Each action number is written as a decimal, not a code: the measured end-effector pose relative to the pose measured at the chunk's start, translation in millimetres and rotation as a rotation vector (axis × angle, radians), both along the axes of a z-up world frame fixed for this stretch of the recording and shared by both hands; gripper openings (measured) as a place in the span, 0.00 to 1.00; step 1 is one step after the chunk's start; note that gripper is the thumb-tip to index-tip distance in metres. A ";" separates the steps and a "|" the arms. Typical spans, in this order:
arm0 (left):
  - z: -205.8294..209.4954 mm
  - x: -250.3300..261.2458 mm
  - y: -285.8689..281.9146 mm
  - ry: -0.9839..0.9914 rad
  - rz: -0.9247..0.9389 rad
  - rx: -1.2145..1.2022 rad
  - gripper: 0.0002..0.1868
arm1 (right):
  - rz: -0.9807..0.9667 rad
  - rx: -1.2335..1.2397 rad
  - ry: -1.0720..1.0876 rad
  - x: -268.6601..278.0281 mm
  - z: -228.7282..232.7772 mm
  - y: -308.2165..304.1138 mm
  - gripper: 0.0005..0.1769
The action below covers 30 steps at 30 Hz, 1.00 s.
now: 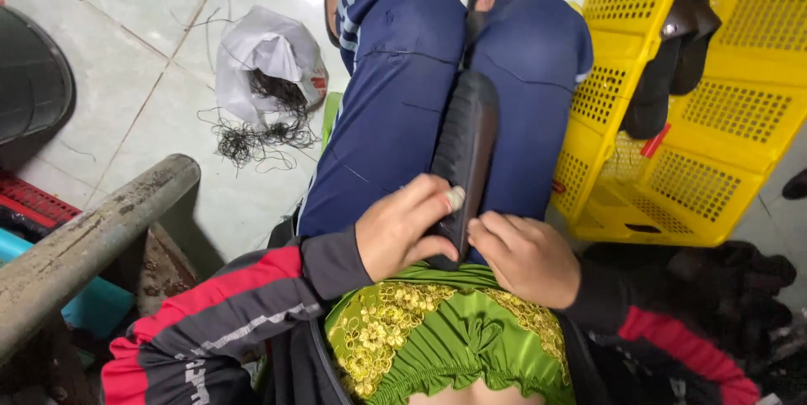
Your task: Hand-stitching a shoe sole to the upper part of the shoe using a needle and thread.
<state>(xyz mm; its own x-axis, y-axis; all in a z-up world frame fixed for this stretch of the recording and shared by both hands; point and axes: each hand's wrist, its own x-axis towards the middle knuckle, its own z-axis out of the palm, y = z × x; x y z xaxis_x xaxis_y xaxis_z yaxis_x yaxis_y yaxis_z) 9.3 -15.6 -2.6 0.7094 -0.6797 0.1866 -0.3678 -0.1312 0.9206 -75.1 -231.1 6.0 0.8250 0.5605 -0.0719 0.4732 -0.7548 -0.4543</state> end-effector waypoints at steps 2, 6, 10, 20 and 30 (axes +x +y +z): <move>4.1 -6.7 2.9 0.008 -0.029 -0.017 0.23 | 0.032 0.037 0.027 -6.1 3.2 -3.2 0.14; 0.6 -10.6 -2.9 -0.064 -0.017 -0.113 0.20 | -0.038 0.158 -0.054 -11.3 4.7 -8.0 0.15; -6.1 -0.4 -9.3 -0.074 -0.013 -0.192 0.20 | -0.128 0.181 -0.164 -5.1 -2.3 -9.5 0.17; -29.9 -10.7 1.1 -0.111 -0.029 -0.151 0.21 | -0.068 0.111 -0.211 11.9 2.6 10.2 0.09; -9.3 -20.4 -0.9 -0.212 0.118 0.131 0.17 | -0.270 0.198 -0.031 3.0 3.2 10.5 0.13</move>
